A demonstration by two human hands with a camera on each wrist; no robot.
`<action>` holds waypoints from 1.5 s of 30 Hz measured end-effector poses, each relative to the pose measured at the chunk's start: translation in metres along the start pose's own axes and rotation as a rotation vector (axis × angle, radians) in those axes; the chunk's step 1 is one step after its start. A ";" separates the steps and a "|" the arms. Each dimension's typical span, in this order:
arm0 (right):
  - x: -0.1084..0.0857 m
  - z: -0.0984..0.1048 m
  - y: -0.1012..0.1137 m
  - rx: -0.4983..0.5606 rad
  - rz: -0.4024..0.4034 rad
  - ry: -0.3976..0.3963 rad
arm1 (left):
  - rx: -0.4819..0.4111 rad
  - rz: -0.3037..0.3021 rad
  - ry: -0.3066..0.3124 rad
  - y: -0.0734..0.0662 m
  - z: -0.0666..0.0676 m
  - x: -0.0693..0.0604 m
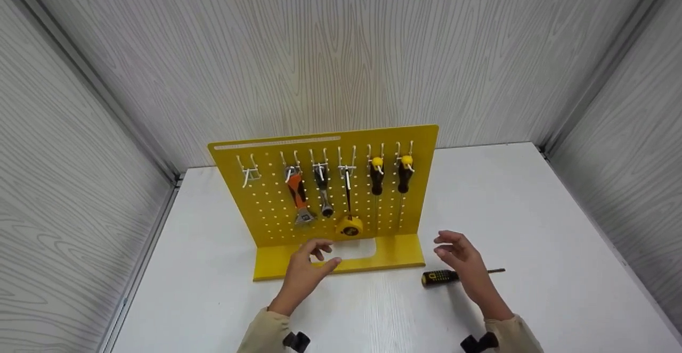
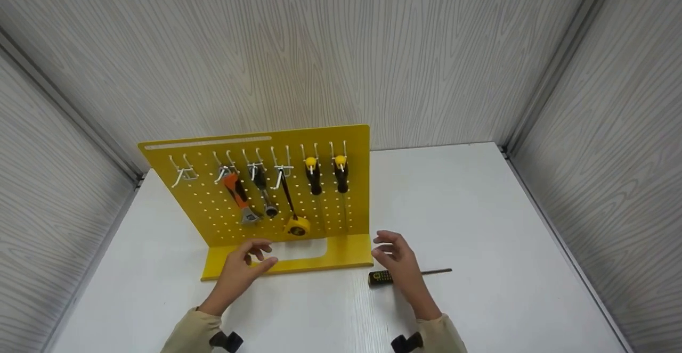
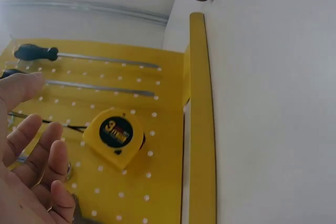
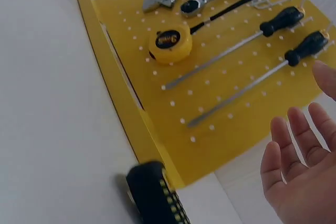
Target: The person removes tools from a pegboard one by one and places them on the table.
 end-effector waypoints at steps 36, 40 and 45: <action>0.035 -0.236 0.030 0.097 0.019 0.474 | 0.022 -0.060 -0.285 -0.041 0.136 0.052; 0.044 -0.245 0.027 0.105 -0.026 0.449 | 0.028 -0.088 -0.285 -0.048 0.137 0.058; 0.053 -0.256 0.021 0.079 -0.060 0.424 | 0.034 -0.071 -0.279 -0.049 0.135 0.062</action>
Point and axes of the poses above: each hand's wrist, its own x-axis towards the middle knuckle, its own z-axis out of the back of the hand, y = z × x, the point moved 10 cm from there along x, towards the middle knuckle, and after that the axes turned 1 degree about z, right-handed, at the moved point
